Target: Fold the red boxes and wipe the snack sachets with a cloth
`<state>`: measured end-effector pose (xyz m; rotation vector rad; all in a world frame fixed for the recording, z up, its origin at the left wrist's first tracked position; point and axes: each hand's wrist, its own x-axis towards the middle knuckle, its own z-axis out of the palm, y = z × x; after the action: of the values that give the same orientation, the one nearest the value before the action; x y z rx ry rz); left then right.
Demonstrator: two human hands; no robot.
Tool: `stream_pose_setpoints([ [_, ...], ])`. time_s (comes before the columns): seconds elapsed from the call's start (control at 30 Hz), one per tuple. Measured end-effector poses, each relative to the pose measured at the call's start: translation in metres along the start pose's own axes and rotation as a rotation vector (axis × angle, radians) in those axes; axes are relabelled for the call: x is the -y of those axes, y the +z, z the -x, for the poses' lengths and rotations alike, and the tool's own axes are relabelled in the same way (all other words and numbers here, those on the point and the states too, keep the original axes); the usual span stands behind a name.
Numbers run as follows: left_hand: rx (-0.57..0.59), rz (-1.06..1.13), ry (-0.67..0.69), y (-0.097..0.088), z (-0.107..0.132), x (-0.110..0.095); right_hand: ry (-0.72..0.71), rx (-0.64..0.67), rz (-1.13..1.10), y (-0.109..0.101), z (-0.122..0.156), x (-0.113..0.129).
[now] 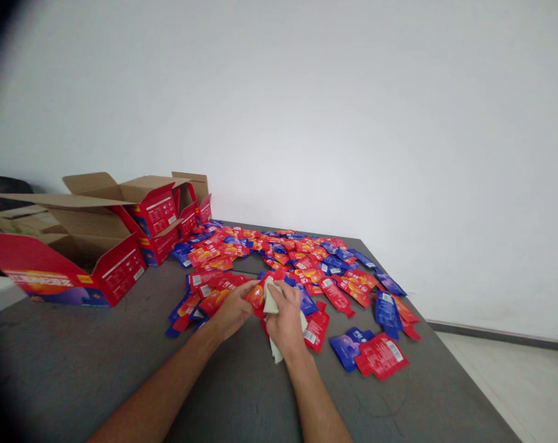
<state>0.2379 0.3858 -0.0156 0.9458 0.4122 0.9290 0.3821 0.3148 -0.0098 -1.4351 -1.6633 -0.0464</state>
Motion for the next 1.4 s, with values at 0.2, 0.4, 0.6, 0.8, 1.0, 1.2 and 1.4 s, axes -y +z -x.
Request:
stream_pose_setpoints([
  [0.2,-0.161,0.129,-0.017,-0.007,-0.009,-0.002,-0.027,0.121,-0.084,0.012,0.004,0.012],
  [0.4,-0.250,0.100,0.060,-0.005,-0.011,-0.002,0.180,-0.148,-0.088,0.001,-0.004,0.000],
  [0.6,-0.228,0.020,0.088,-0.001,-0.009,0.003,0.091,-0.029,-0.203,0.012,0.001,0.009],
  [0.8,-0.251,0.207,0.007,-0.001,-0.011,-0.001,-0.042,0.045,-0.226,0.017,0.008,0.020],
  [1.0,-0.239,0.207,-0.044,-0.003,-0.006,-0.007,-0.115,0.083,-0.206,0.014,0.008,0.019],
  [1.2,0.011,0.092,-0.082,0.006,0.002,-0.007,0.021,-0.065,-0.115,0.009,0.003,0.010],
  [1.4,-0.040,0.107,-0.153,0.004,0.000,-0.006,-0.066,0.055,-0.146,0.010,0.005,0.015],
])
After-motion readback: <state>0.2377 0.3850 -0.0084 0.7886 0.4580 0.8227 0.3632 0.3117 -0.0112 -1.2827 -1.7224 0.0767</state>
